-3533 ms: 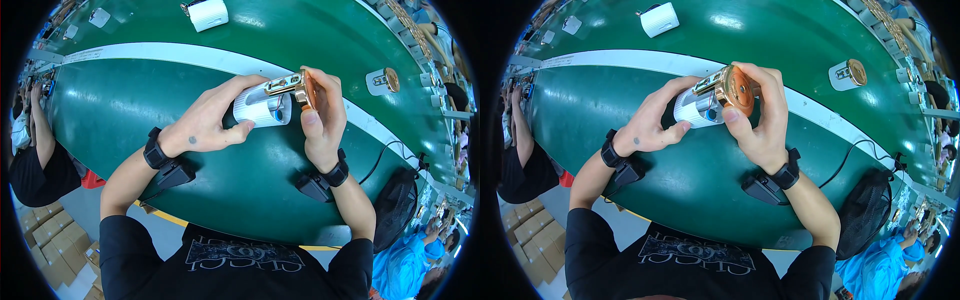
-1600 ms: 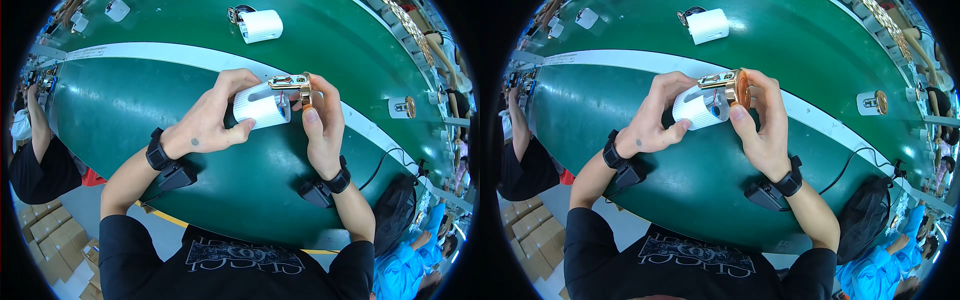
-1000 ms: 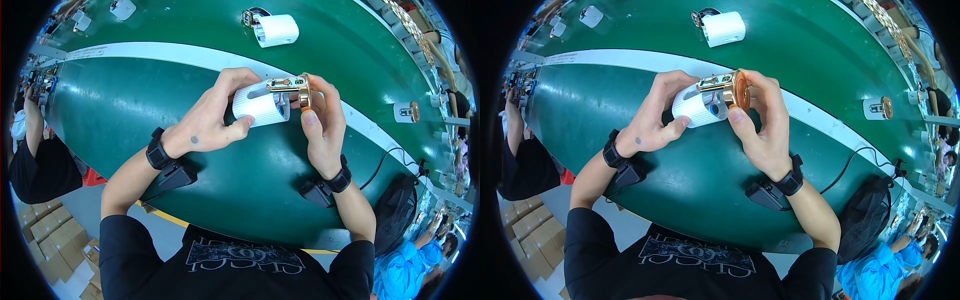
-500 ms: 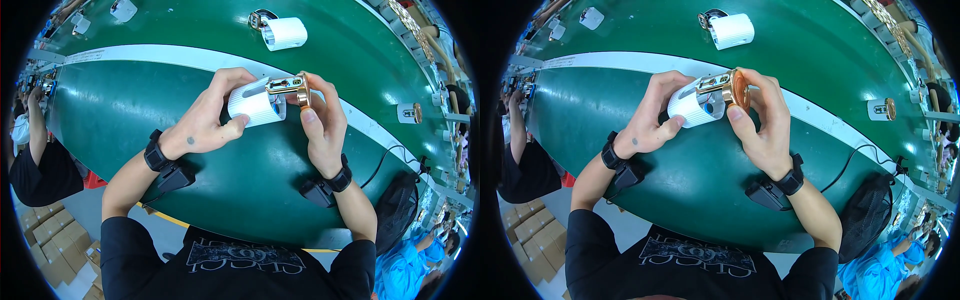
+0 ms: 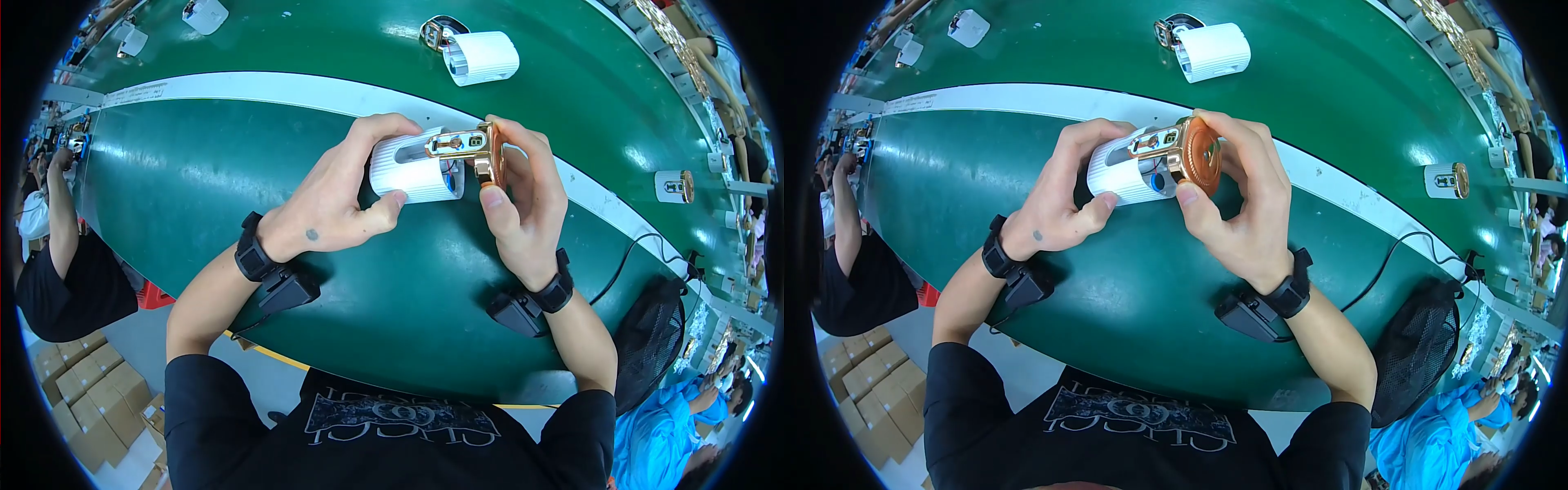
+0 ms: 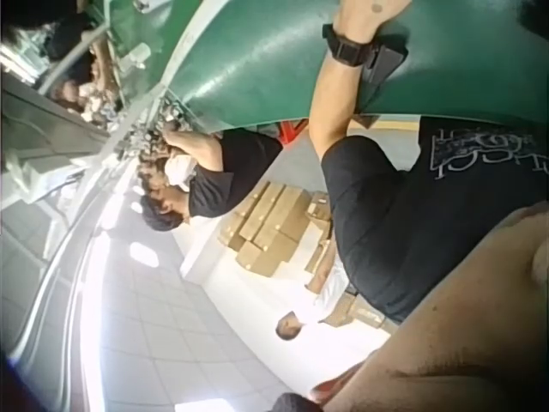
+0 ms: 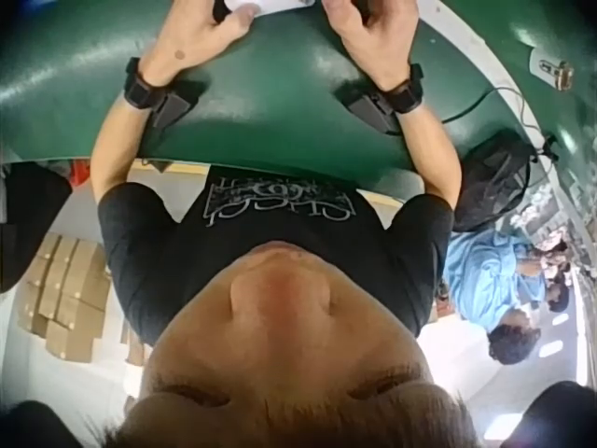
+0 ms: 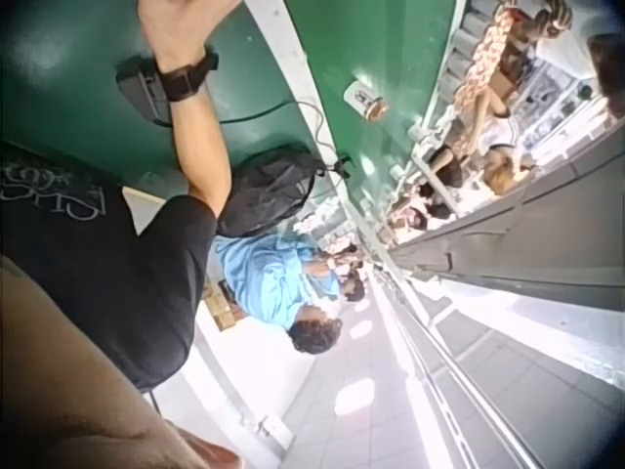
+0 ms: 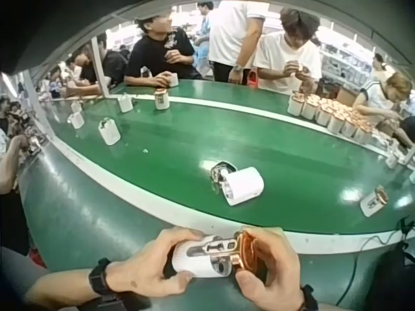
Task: The person picks up a white base and a gold-topped component, fits them together by hand, and places the assembled unit on the green conveyor belt, repeating this process for several units.
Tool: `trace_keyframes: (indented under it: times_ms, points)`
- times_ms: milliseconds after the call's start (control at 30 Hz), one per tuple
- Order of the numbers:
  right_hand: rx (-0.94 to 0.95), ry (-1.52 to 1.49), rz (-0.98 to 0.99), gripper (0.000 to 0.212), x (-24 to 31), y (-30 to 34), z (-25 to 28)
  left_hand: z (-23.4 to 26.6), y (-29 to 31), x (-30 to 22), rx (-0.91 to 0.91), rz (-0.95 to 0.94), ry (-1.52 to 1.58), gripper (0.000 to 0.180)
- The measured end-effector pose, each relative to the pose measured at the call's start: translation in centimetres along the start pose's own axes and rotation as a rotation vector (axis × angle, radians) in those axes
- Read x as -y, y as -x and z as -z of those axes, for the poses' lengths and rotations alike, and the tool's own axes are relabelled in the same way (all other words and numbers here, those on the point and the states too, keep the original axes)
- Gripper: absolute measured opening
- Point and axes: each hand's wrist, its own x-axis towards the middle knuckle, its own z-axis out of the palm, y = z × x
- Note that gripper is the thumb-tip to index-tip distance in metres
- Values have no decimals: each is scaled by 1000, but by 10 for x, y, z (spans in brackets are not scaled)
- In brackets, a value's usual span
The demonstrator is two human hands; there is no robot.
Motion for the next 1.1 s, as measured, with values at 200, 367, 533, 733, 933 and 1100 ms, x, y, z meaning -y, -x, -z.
trace_keyframes:
  times_ms: [200, 367, 533, 733, 933, 1100]
  points:
    - [78, 113, 77, 61, -1, 0, 2, 2, -4, -3, 0, -88, -101, 64]
    - [180, 189, 98, 59, -1, -4, 3, 3, -7, -3, 28, -153, -142, 66]
    - [170, 269, 145, 58, -4, -5, 2, 2, -6, -5, 38, -137, -133, 70]
    - [228, 325, 158, 68, -4, -8, 4, -13, -6, -27, 37, 107, 269, 69]
    - [165, 171, 263, 91, -4, -7, -10, -23, -7, -37, 30, 373, 652, 64]
    - [190, 285, 157, 102, -1, -3, -12, -20, -6, -39, -40, 600, 920, 68]
